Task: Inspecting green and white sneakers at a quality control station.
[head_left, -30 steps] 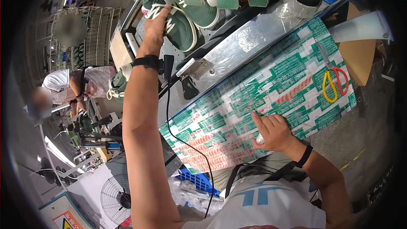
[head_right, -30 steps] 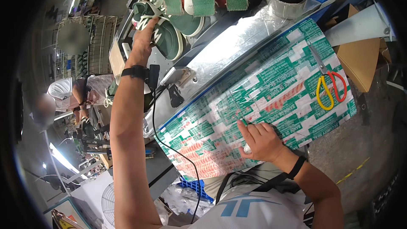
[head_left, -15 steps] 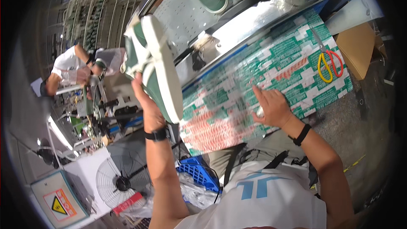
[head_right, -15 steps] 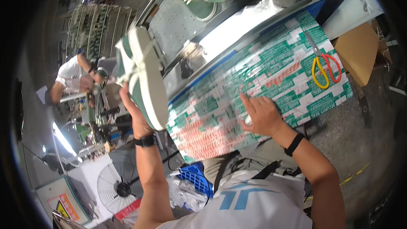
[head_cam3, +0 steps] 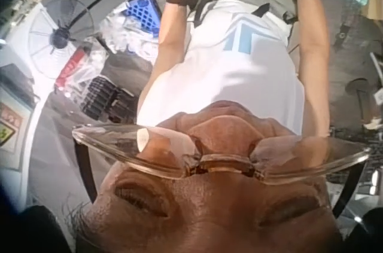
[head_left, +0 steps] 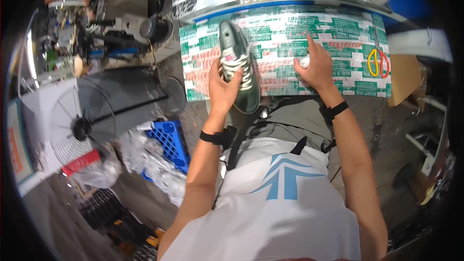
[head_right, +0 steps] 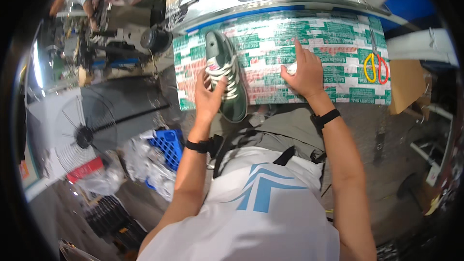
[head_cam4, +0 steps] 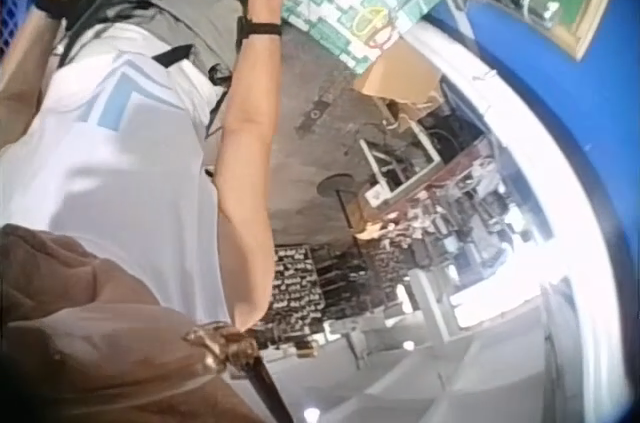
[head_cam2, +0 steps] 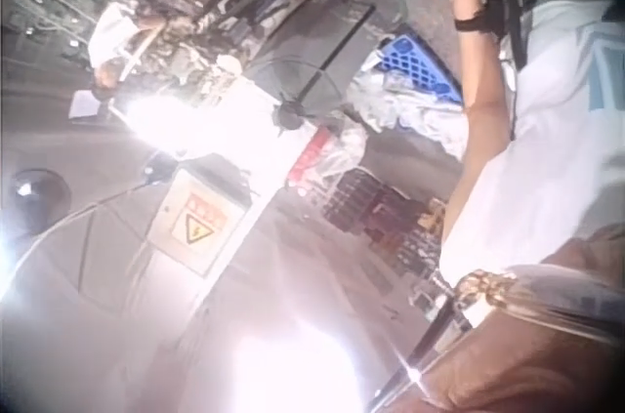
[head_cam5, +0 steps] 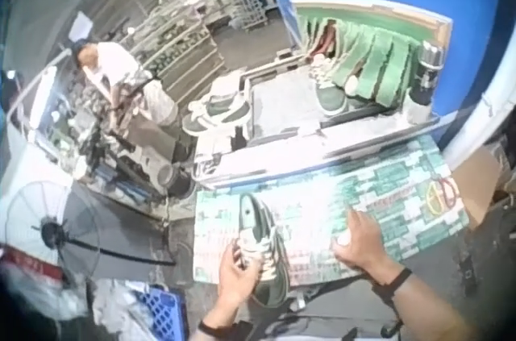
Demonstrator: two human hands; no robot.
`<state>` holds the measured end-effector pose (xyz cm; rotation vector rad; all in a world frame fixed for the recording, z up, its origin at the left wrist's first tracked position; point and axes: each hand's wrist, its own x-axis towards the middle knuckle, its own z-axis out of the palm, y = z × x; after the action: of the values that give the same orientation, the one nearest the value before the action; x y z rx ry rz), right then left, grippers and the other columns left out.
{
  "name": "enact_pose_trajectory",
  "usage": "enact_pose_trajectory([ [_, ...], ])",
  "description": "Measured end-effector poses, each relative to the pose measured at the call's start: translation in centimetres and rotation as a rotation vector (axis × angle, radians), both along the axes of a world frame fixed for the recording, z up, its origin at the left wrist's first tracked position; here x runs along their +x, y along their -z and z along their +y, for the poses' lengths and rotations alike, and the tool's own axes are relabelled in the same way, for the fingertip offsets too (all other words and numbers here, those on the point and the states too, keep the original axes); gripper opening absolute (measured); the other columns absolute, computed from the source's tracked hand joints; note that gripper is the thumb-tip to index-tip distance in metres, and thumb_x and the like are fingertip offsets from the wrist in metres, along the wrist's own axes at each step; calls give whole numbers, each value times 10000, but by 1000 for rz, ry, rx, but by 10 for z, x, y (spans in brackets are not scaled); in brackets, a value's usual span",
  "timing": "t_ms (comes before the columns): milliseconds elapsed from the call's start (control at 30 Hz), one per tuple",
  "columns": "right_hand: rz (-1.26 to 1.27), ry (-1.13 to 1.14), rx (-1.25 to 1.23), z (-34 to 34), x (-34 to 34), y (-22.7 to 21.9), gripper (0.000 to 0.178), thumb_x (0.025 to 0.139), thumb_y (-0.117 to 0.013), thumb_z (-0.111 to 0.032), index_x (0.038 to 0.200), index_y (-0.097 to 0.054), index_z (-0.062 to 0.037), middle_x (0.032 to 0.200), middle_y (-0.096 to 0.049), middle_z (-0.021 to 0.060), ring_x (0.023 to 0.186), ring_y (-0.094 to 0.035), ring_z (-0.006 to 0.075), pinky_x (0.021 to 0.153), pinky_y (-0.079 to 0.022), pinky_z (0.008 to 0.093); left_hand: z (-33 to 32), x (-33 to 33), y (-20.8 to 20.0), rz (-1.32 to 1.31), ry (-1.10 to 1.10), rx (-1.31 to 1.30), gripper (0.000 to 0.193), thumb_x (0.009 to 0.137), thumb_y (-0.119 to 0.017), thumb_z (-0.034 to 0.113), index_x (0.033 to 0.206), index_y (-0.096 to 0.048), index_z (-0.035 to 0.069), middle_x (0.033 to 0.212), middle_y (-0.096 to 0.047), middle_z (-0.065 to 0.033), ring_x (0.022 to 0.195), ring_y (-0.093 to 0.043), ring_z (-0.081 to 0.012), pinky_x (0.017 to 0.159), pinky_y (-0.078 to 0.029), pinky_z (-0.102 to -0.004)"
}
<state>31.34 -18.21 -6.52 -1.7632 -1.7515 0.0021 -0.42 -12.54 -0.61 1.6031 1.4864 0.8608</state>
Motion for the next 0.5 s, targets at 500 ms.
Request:
enact_pose_trajectory([
  [500,662,-141,-336,60,-128,-51,353,862,-810,-262,1166,-759,-88,1111,-732,172,1091,-705,339,929,-563,436,42,-57,2,-228,202,-176,141,1089,-710,125,1026,-611,47,940,-651,-9,859,-598,-108,794,-517,-294],
])
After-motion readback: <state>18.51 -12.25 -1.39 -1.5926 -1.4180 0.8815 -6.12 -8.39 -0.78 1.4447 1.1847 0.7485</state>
